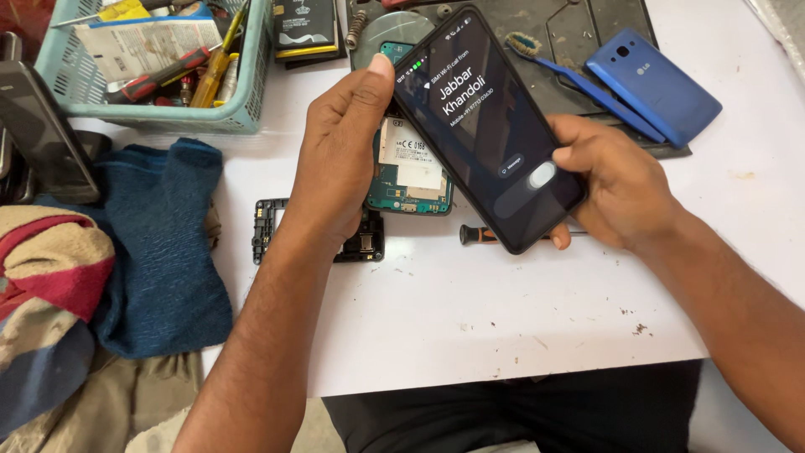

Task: The person holds a disassembled smartphone motherboard, rotates it to view different sides, and uses a metal spudger to pry and adjust small connectors and components. The person briefly answers an incoming call on a separate phone before returning to the motherboard work.

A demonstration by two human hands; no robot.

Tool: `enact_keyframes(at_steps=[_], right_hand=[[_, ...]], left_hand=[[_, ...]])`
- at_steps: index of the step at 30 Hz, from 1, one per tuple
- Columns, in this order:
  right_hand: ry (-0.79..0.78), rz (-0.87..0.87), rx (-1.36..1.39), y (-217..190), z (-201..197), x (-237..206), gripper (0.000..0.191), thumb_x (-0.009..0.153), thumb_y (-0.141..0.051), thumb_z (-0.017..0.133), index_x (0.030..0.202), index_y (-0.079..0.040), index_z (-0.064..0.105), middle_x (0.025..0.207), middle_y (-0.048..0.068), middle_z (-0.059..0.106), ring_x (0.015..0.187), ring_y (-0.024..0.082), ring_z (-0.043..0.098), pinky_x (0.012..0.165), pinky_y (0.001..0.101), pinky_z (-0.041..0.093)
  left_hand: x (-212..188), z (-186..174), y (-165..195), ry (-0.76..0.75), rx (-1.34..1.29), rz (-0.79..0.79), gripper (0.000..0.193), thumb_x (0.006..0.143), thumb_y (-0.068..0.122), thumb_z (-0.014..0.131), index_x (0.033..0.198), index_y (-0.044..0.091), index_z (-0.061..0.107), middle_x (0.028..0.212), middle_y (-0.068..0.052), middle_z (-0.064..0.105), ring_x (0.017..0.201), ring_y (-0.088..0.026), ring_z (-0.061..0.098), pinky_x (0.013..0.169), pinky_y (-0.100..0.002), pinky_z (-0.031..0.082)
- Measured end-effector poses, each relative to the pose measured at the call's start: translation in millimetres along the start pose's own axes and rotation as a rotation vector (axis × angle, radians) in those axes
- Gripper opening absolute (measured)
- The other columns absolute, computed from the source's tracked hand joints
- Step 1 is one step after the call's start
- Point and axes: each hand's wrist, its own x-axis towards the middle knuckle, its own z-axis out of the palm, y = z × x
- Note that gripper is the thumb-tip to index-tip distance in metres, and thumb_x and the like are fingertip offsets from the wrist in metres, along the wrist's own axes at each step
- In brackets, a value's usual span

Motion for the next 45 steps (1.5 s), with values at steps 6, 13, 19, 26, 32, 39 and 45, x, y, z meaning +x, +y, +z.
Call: enact_keyframes(at_steps=[6,13,19,26,32,39,45], right_hand=[[-0.126,-0.086,0.073,10,-7,6,0.057,0.104,-0.021,0.023,0.141,0.015,0.047,0.09,0.024,0.065,0.055,0.026,0.061,0.046,0.0359,0.054],[0.065,-0.012,0.027,9,-1,7,0.054,0.109,-0.031,0.026,0.131,0.011,0.05,0.09,0.021,0.065,0.044,0.021,0.052,0.04,0.0332,0.047],[0.165,-0.019,-0.022,7,5,4,0.049,0.109,-0.03,0.029,0.12,0.007,0.058,0.08,0.016,0.065,0.045,0.014,0.054,0.03,0.0256,0.039],[0.146,-0.032,-0.037,2,6,1,0.044,0.111,-0.029,0.031,0.104,0.006,0.057,0.071,0.012,0.061,0.039,0.012,0.049,0.03,0.0244,0.039],[0.069,-0.048,0.068,7,4,3,0.042,0.108,-0.027,0.036,0.114,0.009,0.057,0.075,0.013,0.062,0.043,0.011,0.052,0.032,0.0241,0.042],[0.034,-0.037,-0.046,4,-3,1,0.05,0.085,-0.007,0.056,0.131,0.011,0.051,0.086,0.011,0.066,0.05,0.008,0.056,0.036,0.0214,0.044],[0.031,-0.048,0.019,7,-6,3,0.044,0.098,-0.014,0.056,0.132,0.013,0.053,0.082,0.014,0.063,0.046,0.008,0.051,0.034,0.0226,0.04]], left_hand=[[1,-1,-4,0.001,-0.039,0.008,0.04,0.112,0.037,0.05,0.112,0.002,0.071,0.098,-0.003,0.073,0.086,-0.005,0.065,0.077,-0.02,0.054],[3,1,-6,0.018,0.01,-0.012,0.041,0.111,0.039,0.051,0.112,0.003,0.072,0.095,-0.003,0.073,0.082,-0.005,0.065,0.072,-0.021,0.055],[2,3,-9,0.016,0.008,-0.049,0.04,0.111,0.038,0.052,0.111,0.002,0.07,0.097,-0.003,0.073,0.079,-0.006,0.065,0.067,-0.022,0.055],[3,8,-1,0.017,-0.048,-0.093,0.042,0.111,0.037,0.049,0.117,-0.001,0.067,0.106,-0.007,0.073,0.089,-0.009,0.069,0.078,-0.025,0.06],[3,9,-1,0.06,-0.085,-0.151,0.045,0.109,0.038,0.047,0.118,-0.002,0.065,0.108,-0.009,0.072,0.093,-0.011,0.07,0.084,-0.027,0.06],[5,8,-1,0.062,-0.037,-0.164,0.047,0.11,0.039,0.046,0.117,-0.003,0.067,0.102,-0.009,0.072,0.087,-0.01,0.068,0.076,-0.025,0.058],[7,10,-1,0.067,0.001,-0.177,0.048,0.11,0.04,0.046,0.114,-0.002,0.069,0.098,-0.008,0.073,0.084,-0.009,0.067,0.076,-0.024,0.058]])
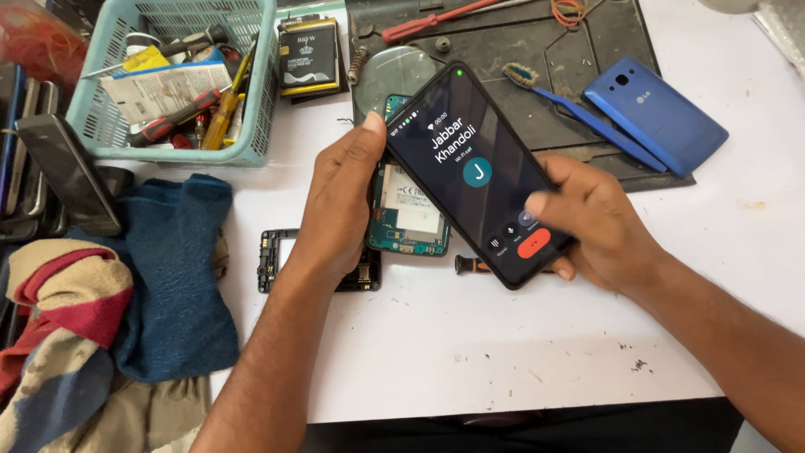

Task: The person holds a disassembled smartphone motherboard, rotates it to view different sides, and uses a metal spudger to pry and adjust small connectors and components. The person briefly answers an incoming call on a separate phone before returning to the motherboard work.

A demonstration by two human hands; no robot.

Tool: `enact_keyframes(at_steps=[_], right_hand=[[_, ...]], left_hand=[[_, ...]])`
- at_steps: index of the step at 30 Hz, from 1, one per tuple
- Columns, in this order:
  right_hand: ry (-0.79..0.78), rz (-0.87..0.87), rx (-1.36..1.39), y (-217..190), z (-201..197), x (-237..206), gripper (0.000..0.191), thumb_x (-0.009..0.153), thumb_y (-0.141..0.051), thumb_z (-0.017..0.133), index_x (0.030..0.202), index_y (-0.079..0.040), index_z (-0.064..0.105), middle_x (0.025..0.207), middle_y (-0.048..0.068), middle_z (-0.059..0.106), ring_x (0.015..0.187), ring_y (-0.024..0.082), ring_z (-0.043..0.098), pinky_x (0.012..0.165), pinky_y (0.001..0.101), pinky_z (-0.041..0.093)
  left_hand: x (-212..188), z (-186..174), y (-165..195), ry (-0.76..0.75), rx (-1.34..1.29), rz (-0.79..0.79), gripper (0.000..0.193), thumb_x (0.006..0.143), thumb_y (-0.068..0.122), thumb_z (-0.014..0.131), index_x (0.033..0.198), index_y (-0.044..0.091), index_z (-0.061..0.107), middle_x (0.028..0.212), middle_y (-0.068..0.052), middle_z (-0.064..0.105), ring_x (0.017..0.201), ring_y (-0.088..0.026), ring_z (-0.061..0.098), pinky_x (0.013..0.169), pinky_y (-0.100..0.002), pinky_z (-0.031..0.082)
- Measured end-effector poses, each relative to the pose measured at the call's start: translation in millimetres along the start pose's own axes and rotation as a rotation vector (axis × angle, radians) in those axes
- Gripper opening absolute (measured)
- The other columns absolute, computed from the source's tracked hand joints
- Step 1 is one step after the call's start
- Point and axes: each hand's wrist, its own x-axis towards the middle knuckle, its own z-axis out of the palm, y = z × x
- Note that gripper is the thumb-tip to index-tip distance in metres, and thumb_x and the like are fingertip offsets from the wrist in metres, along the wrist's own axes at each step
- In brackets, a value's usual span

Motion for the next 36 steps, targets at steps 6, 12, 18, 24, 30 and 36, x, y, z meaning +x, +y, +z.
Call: enact_keyframes(at_steps=[6,12,18,24,30,36], right_hand=[[0.293,0.143,0.043,-7,-7,3,0.051,0.104,-0.036,0.032,0.126,0.002,0.057,0.088,0.01,0.07,0.05,0.011,0.056,0.03,0.0246,0.036],[0.491,0.015,-0.03,-24,-30,19,0.048,0.115,-0.04,0.031,0.127,-0.003,0.059,0.09,0.005,0.065,0.058,0.012,0.056,0.036,0.0278,0.036],[0.575,-0.086,0.135,-43,-43,60,0.031,0.107,-0.025,0.041,0.121,-0.004,0.059,0.116,0.005,0.071,0.1,0.014,0.073,0.089,0.032,0.064],[0.505,-0.062,0.023,-43,-44,83,0.025,0.107,-0.023,0.045,0.119,-0.007,0.06,0.117,0.003,0.069,0.106,0.014,0.069,0.092,0.0357,0.059],[0.406,-0.119,-0.134,-27,-45,100,0.022,0.113,-0.024,0.051,0.105,-0.005,0.06,0.105,0.003,0.064,0.093,0.012,0.06,0.086,0.03,0.053],[0.428,0.047,-0.178,-26,-41,95,0.03,0.109,-0.03,0.048,0.099,-0.005,0.061,0.098,0.003,0.065,0.086,0.011,0.059,0.076,0.031,0.05]], left_hand=[[1,2,7,0.055,0.029,-0.023,0.05,0.108,0.043,0.044,0.106,0.001,0.07,0.09,-0.007,0.072,0.073,-0.007,0.067,0.064,-0.023,0.058],[3,-9,16,0.17,-0.07,-0.001,0.032,0.106,0.031,0.052,0.087,0.006,0.06,0.081,-0.006,0.065,0.062,-0.008,0.059,0.051,-0.024,0.051],[7,-16,18,0.261,-0.137,0.007,0.026,0.1,0.025,0.054,0.08,0.008,0.056,0.078,-0.001,0.058,0.061,-0.006,0.053,0.05,-0.023,0.047],[9,-19,16,0.254,-0.07,0.024,0.022,0.1,0.024,0.055,0.084,0.008,0.057,0.081,-0.001,0.056,0.067,-0.005,0.051,0.055,-0.021,0.045],[9,-17,16,0.247,-0.084,-0.023,0.021,0.098,0.025,0.055,0.084,0.009,0.057,0.08,-0.001,0.057,0.066,-0.006,0.052,0.054,-0.022,0.045],[7,-19,18,0.263,-0.051,-0.028,0.022,0.098,0.026,0.055,0.084,0.01,0.057,0.078,-0.001,0.055,0.062,-0.006,0.048,0.05,-0.021,0.041]])
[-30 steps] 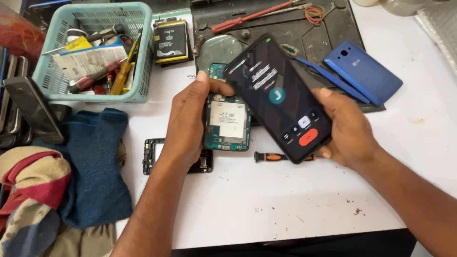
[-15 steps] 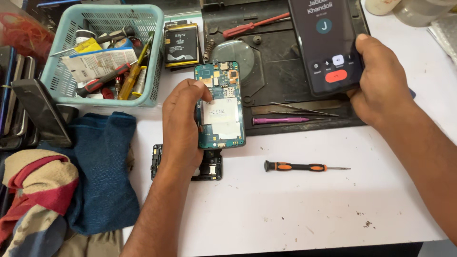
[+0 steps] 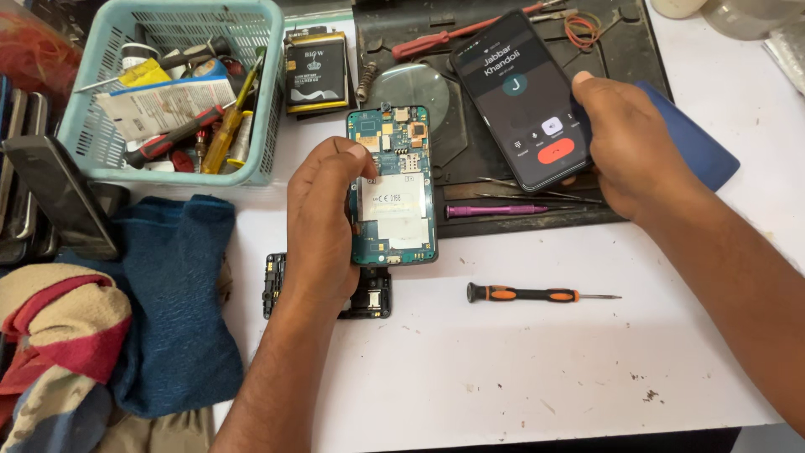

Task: The person holds a disassembled smartphone motherboard, rotates it to view different sides, and uses a metal spudger to pry and adjust small connectors and components. The person briefly answers an incoming call on a separate phone before returning to the motherboard work.

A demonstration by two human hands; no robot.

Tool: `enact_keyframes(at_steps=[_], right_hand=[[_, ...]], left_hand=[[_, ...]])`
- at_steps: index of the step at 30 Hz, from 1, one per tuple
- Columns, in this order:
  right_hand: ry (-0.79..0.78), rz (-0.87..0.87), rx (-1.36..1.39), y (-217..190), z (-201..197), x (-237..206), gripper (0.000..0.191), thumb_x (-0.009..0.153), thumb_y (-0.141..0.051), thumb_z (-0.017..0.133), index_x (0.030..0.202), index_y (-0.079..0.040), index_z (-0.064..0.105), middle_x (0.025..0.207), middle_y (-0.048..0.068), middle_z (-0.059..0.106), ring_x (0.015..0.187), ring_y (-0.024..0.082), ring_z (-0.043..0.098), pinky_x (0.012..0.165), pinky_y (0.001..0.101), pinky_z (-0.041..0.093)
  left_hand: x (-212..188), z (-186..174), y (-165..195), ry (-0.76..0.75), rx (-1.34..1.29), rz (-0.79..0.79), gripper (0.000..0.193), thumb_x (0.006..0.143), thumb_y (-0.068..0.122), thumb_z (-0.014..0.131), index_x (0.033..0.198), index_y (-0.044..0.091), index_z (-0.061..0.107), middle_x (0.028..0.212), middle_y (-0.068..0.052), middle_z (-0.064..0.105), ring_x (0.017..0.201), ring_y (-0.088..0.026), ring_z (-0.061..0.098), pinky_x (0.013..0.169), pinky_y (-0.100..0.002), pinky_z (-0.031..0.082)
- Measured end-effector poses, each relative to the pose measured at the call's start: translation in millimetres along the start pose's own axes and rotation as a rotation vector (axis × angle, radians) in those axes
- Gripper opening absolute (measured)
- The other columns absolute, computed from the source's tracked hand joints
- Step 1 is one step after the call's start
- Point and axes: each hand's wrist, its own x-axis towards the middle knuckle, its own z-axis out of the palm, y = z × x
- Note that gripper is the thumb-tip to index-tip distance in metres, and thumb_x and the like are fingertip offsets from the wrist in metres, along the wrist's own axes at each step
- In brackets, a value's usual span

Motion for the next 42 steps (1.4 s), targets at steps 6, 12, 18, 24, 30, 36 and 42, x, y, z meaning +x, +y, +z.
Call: enact_keyframes(at_steps=[6,12,18,24,30,36,42], right_hand=[[0.0,-0.046,-0.004,-1,4,-10,0.027,0.107,-0.03,0.05,0.11,-0.006,0.063,0.106,0.0,0.067,0.096,0.008,0.061,0.087,0.0263,0.049],[0.064,0.035,-0.344,-14,11,-24,0.039,0.103,-0.043,0.055,0.116,-0.007,0.059,0.097,0.003,0.063,0.081,0.011,0.059,0.061,0.0329,0.05],[0.08,0.03,-0.714,-32,20,-40,0.049,0.102,-0.045,0.056,0.131,-0.006,0.06,0.079,0.004,0.058,0.069,0.01,0.054,0.058,0.0308,0.05],[0.004,-0.184,-0.965,-38,19,-48,0.047,0.11,-0.039,0.056,0.101,0.005,0.07,0.061,0.012,0.05,0.058,0.02,0.045,0.056,0.0365,0.037],[0.034,-0.618,-0.869,-32,9,-56,0.036,0.106,-0.03,0.059,0.11,0.005,0.068,0.084,0.008,0.059,0.075,0.015,0.054,0.064,0.031,0.045],[0.243,-0.455,-0.584,-20,-3,-71,0.026,0.105,-0.024,0.059,0.113,0.0,0.066,0.089,0.0,0.062,0.07,0.004,0.057,0.051,0.0206,0.048],[0.303,-0.61,-0.409,-1,-14,-73,0.014,0.107,-0.013,0.06,0.108,0.002,0.061,0.086,-0.002,0.064,0.063,0.001,0.051,0.054,0.0184,0.041]], left_hand=[[-2,0,-1,-0.023,-0.026,0.028,0.021,0.097,0.025,0.055,0.083,0.009,0.056,0.079,0.0,0.057,0.066,-0.005,0.051,0.055,-0.022,0.045],[-3,0,-3,-0.036,-0.004,0.039,0.022,0.098,0.025,0.055,0.083,0.009,0.057,0.08,-0.001,0.056,0.071,-0.007,0.05,0.061,-0.023,0.044],[-4,0,-6,-0.068,-0.041,0.062,0.022,0.099,0.024,0.056,0.084,0.009,0.057,0.083,-0.001,0.059,0.076,-0.007,0.053,0.067,-0.023,0.048],[-6,0,-6,-0.067,-0.05,0.047,0.021,0.098,0.023,0.056,0.085,0.008,0.058,0.083,-0.002,0.059,0.073,-0.007,0.053,0.064,-0.023,0.048],[-8,2,-7,-0.103,-0.047,0.044,0.018,0.099,0.022,0.056,0.088,0.008,0.058,0.084,-0.001,0.059,0.072,-0.006,0.053,0.061,-0.021,0.047],[-8,4,-7,-0.14,-0.069,0.04,0.011,0.1,0.015,0.056,0.097,0.005,0.061,0.088,-0.002,0.06,0.075,-0.005,0.056,0.065,-0.021,0.049],[-11,15,-2,-0.212,0.003,0.065,0.05,0.092,-0.001,0.052,0.142,0.003,0.052,0.112,-0.01,0.069,0.088,-0.007,0.065,0.076,-0.023,0.058]])
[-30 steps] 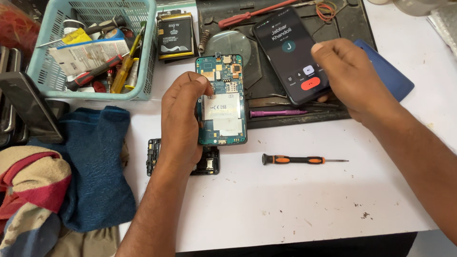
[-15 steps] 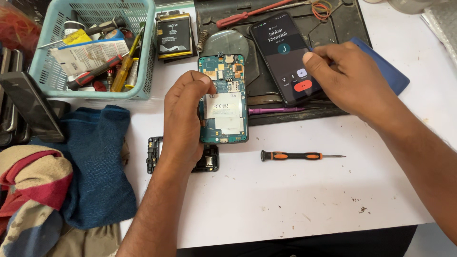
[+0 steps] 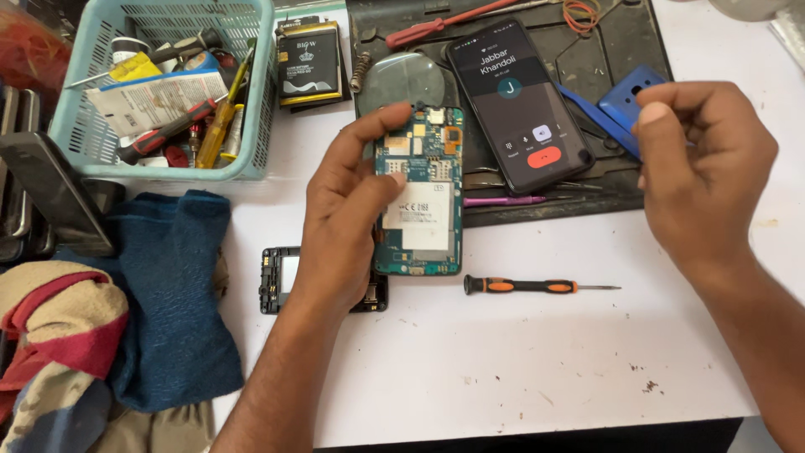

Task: The person holds a disassembled smartphone motherboard, rotates it to view different sides, and uses a metal spudger to pry and adjust small connectors and components. The person briefly answers an incoming call on a separate phone before returning to the motherboard work.

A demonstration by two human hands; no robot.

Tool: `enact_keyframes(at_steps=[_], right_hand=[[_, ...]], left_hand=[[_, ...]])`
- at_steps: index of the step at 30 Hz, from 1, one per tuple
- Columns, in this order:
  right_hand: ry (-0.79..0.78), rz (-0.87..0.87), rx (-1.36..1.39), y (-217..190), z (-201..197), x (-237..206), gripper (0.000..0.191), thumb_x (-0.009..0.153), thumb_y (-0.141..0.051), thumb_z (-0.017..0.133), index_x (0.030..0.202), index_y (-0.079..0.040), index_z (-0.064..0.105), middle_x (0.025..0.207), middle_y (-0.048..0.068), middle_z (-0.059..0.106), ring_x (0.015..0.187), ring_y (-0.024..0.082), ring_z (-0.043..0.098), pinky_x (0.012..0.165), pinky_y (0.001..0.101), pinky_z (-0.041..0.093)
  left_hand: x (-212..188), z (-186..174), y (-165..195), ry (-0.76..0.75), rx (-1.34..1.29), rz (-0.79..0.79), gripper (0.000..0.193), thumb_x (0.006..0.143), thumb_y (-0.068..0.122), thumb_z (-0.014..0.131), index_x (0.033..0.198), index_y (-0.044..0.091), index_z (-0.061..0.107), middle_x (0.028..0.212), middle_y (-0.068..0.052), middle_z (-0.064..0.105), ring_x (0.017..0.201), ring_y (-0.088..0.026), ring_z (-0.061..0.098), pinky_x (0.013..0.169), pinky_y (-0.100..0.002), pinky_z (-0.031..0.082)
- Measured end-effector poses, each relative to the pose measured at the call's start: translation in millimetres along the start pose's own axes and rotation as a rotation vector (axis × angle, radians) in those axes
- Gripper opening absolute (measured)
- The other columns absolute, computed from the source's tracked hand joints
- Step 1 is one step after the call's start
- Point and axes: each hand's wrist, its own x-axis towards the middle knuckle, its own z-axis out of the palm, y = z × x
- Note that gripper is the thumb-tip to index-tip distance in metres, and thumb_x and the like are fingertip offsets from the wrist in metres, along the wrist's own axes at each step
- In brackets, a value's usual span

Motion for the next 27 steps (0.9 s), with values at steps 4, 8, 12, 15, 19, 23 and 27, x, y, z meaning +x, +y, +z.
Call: enact_keyframes(at_steps=[4,8,12,15,19,23,27], right_hand=[[-0.193,-0.074,-0.18,6,-4,-13,0.019,0.111,-0.009,0.068,0.096,0.003,0.067,0.08,0.005,0.064,0.067,0.008,0.052,0.057,0.0248,0.04],[-0.628,-0.169,-0.236,0,-7,-15,0.014,0.082,-0.016,0.078,0.078,-0.006,0.07,0.07,0.001,0.068,0.06,0.012,0.059,0.048,0.0273,0.046],[-0.949,-0.242,-0.212,-9,2,-17,0.031,0.08,-0.039,0.086,0.087,-0.013,0.07,0.08,-0.005,0.069,0.066,0.01,0.068,0.054,0.0264,0.052],[-1.1,-0.181,-0.362,-12,8,-18,0.039,0.075,-0.045,0.087,0.089,-0.013,0.07,0.077,-0.001,0.065,0.062,0.015,0.065,0.05,0.0327,0.05],[-1.198,0.051,-0.495,-10,12,-19,0.023,0.081,-0.037,0.079,0.092,-0.018,0.071,0.071,-0.004,0.064,0.06,0.013,0.065,0.051,0.0326,0.051],[-1.122,0.169,-0.448,-1,6,-19,0.022,0.083,-0.034,0.082,0.091,-0.016,0.072,0.068,-0.001,0.059,0.059,0.014,0.057,0.049,0.031,0.047],[-0.872,0.263,-0.18,15,-7,-25,0.015,0.092,-0.021,0.072,0.095,-0.01,0.063,0.07,0.001,0.057,0.053,0.011,0.053,0.048,0.0285,0.041]], left_hand=[[2,5,3,-0.028,0.044,0.018,0.079,0.086,-0.004,0.05,0.162,0.006,0.03,0.124,-0.013,0.069,0.097,-0.009,0.069,0.085,-0.023,0.06],[6,4,2,-0.009,0.008,-0.027,0.084,0.088,-0.004,0.052,0.165,0.008,0.022,0.114,-0.018,0.07,0.094,-0.013,0.069,0.082,-0.027,0.06],[8,4,-2,0.018,-0.018,-0.077,0.078,0.088,-0.004,0.055,0.16,0.0,0.025,0.117,-0.019,0.071,0.101,-0.014,0.071,0.088,-0.028,0.06],[8,2,-6,0.02,-0.026,-0.105,0.076,0.088,-0.004,0.057,0.158,-0.005,0.029,0.117,-0.021,0.071,0.101,-0.015,0.071,0.087,-0.028,0.061],[6,-1,-7,0.005,-0.085,-0.138,0.07,0.089,-0.005,0.057,0.155,-0.011,0.035,0.118,-0.019,0.072,0.095,-0.013,0.072,0.082,-0.027,0.062],[5,1,-4,0.012,-0.124,-0.135,0.06,0.094,-0.004,0.059,0.151,-0.011,0.041,0.108,-0.018,0.073,0.087,-0.012,0.072,0.075,-0.025,0.061],[5,1,-2,0.029,-0.139,-0.137,0.057,0.095,-0.002,0.06,0.147,-0.01,0.04,0.104,-0.017,0.074,0.083,-0.012,0.073,0.072,-0.026,0.063]])
